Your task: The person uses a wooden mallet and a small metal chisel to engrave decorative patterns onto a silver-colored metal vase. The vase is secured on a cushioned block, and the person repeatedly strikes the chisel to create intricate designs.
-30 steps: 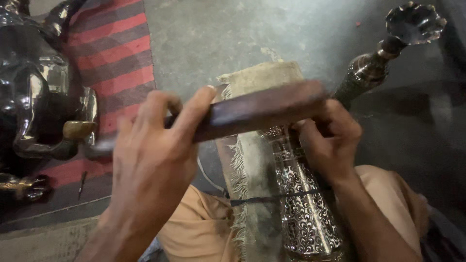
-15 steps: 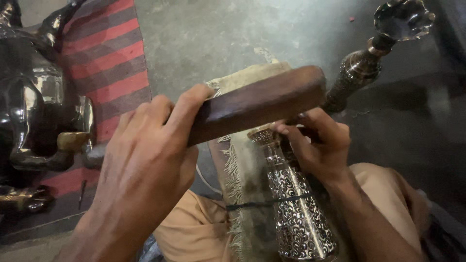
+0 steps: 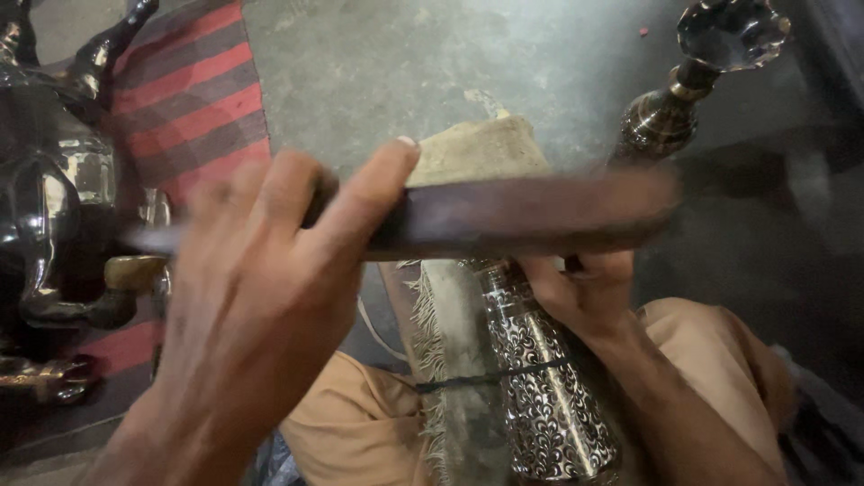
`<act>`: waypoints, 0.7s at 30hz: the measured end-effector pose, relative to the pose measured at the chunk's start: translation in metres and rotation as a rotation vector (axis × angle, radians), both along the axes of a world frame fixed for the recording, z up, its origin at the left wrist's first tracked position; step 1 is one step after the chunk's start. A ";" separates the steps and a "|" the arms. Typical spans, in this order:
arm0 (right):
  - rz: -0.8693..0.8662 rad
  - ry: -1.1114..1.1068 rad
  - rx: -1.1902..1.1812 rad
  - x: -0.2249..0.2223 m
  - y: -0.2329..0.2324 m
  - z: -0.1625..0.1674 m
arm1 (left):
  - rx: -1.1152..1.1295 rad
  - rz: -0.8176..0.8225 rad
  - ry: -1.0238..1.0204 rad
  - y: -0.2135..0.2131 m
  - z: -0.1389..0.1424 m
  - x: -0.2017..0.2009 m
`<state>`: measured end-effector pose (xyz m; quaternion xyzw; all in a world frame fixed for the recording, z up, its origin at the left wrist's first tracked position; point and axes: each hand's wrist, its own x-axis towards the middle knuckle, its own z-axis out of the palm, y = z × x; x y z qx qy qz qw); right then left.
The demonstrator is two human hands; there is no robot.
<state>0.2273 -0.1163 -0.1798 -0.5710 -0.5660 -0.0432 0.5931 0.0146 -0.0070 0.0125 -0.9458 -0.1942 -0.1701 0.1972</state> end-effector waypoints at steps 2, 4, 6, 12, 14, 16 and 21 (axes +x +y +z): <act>-0.011 0.039 -0.017 -0.002 -0.001 0.001 | -0.012 0.050 0.015 -0.001 0.000 -0.001; 0.045 0.183 -0.020 -0.005 0.000 0.002 | 0.099 0.053 0.059 0.003 -0.001 -0.002; 0.065 0.256 -0.022 -0.004 0.004 0.000 | 0.010 0.081 0.073 0.005 -0.002 -0.004; -0.047 0.091 -0.071 0.001 0.005 -0.005 | -0.389 0.029 -0.076 0.002 -0.007 -0.006; -0.086 0.051 -0.083 0.000 0.002 -0.004 | -0.310 -0.015 -0.095 0.000 -0.007 -0.007; -0.105 -0.011 -0.039 -0.002 0.001 -0.004 | -0.447 -0.056 -0.178 -0.001 -0.006 -0.006; 0.055 0.103 0.039 0.000 0.007 -0.003 | -0.025 0.044 0.032 0.001 -0.001 0.002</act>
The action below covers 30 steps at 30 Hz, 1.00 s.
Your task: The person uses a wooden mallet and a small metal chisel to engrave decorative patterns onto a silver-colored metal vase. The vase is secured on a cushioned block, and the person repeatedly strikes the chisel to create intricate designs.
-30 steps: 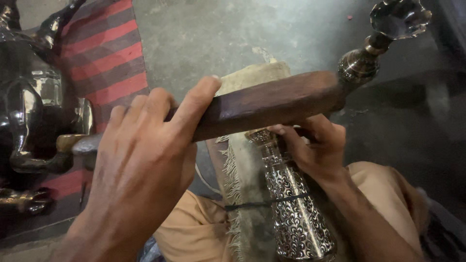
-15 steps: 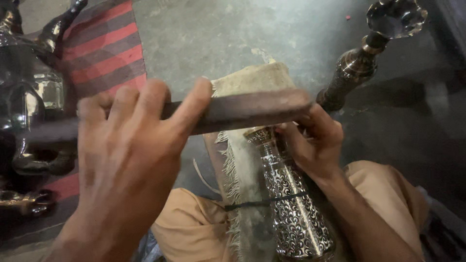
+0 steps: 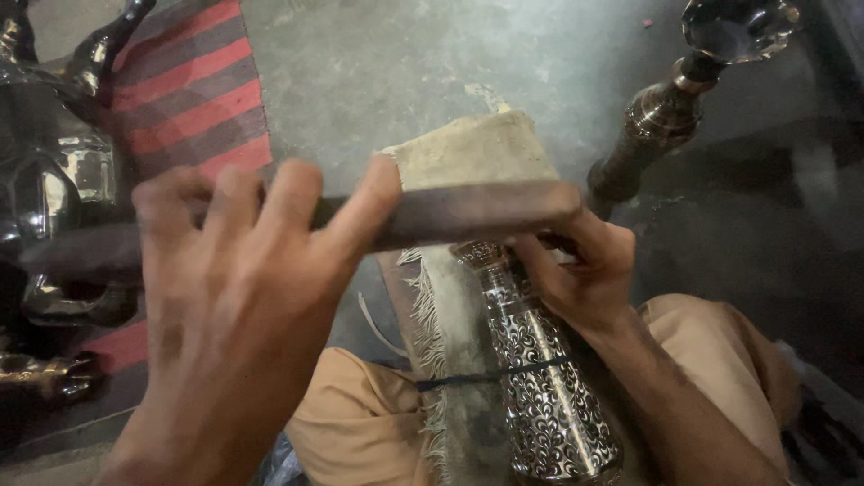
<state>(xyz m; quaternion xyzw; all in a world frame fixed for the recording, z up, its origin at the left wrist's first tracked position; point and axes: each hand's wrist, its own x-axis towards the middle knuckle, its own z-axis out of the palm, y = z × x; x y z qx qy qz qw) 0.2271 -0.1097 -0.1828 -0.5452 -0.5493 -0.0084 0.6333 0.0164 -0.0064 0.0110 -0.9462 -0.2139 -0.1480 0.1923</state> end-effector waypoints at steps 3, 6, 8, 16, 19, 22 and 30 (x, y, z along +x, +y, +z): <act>-0.055 -0.017 -0.080 0.001 0.000 0.001 | 0.020 0.021 0.035 0.002 0.003 0.005; -0.013 0.021 -0.080 0.001 -0.004 0.003 | -0.039 0.031 0.020 0.005 0.000 0.008; -0.001 0.029 -0.060 -0.001 -0.004 0.005 | 0.157 -0.013 0.012 0.004 -0.001 0.001; -0.027 -0.023 -0.017 0.001 -0.002 -0.001 | -0.096 -0.035 -0.088 0.009 -0.011 -0.005; 0.041 0.097 -0.108 0.004 -0.001 -0.004 | 0.074 -0.036 -0.049 0.012 -0.013 -0.003; 0.073 0.061 0.014 0.002 0.001 -0.002 | -0.146 -0.031 -0.109 0.013 -0.013 -0.003; 0.131 0.139 -0.006 -0.003 -0.001 0.011 | -0.136 -0.005 -0.072 0.015 -0.013 -0.003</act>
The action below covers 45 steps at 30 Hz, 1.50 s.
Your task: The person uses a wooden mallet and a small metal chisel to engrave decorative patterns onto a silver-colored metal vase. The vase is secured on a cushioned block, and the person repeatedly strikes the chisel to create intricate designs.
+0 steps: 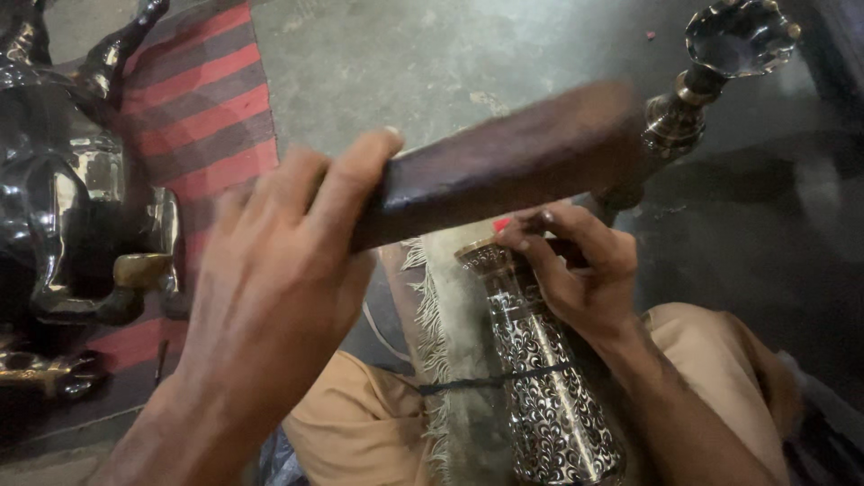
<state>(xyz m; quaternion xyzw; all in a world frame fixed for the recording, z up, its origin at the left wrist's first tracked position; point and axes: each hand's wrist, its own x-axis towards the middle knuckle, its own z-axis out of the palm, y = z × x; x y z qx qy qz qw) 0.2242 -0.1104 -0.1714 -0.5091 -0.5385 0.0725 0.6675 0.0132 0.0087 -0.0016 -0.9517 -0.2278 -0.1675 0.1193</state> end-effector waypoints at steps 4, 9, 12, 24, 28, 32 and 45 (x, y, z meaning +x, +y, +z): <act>-0.080 -0.055 -0.117 0.003 0.000 -0.002 | 0.156 -0.010 0.032 0.003 0.000 0.000; -0.028 -0.041 -0.055 0.004 0.001 -0.003 | 0.215 -0.030 0.038 0.000 0.005 -0.001; -0.044 -0.078 -0.048 0.002 0.000 -0.001 | 0.084 0.018 0.042 -0.001 0.009 0.001; 0.000 0.174 -0.096 0.003 -0.005 -0.001 | -0.361 0.059 -0.034 -0.004 0.003 -0.010; 0.052 0.191 -0.022 0.001 -0.005 -0.003 | -0.201 -0.014 0.024 -0.002 0.011 -0.002; 0.028 0.180 -0.004 0.000 -0.003 -0.005 | -0.011 -0.062 0.083 -0.001 0.020 0.007; -0.103 0.042 -0.064 0.002 -0.007 -0.006 | 0.232 -0.083 0.186 -0.008 0.036 0.030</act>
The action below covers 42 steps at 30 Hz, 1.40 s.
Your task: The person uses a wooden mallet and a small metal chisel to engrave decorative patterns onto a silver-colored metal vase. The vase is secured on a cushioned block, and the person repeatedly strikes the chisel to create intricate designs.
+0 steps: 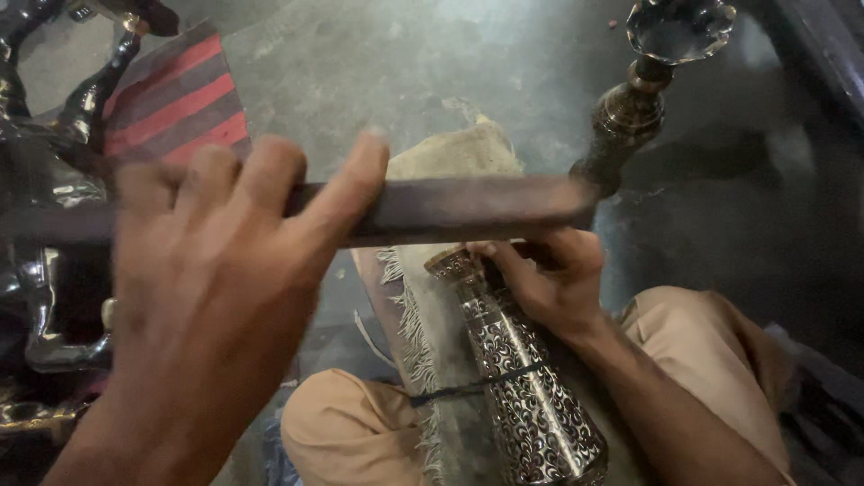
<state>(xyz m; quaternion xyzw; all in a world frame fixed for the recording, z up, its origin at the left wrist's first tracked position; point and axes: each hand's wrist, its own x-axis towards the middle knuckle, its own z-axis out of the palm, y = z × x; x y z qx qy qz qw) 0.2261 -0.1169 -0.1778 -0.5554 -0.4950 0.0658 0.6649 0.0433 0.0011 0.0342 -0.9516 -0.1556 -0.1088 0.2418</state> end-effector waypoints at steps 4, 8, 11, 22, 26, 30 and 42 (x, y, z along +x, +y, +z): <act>0.042 -0.067 0.061 0.003 0.007 0.000 | 0.027 0.100 0.048 0.000 -0.005 0.004; 0.136 0.224 0.099 0.002 0.008 -0.002 | 0.234 0.085 0.095 0.002 -0.004 -0.006; 0.036 0.103 -0.014 0.004 0.005 -0.002 | -0.302 0.149 0.051 0.005 -0.008 -0.004; 0.017 0.086 0.049 -0.001 0.004 -0.005 | -0.381 0.004 -0.128 0.001 -0.004 -0.001; -0.007 0.007 0.055 0.003 0.007 -0.009 | 0.146 0.018 0.069 0.006 -0.007 0.002; 0.065 0.021 0.136 0.003 0.007 -0.011 | -0.080 0.048 0.015 0.007 -0.012 0.004; 0.066 0.079 0.114 0.000 0.006 -0.008 | -0.178 0.047 -0.032 0.004 -0.010 0.006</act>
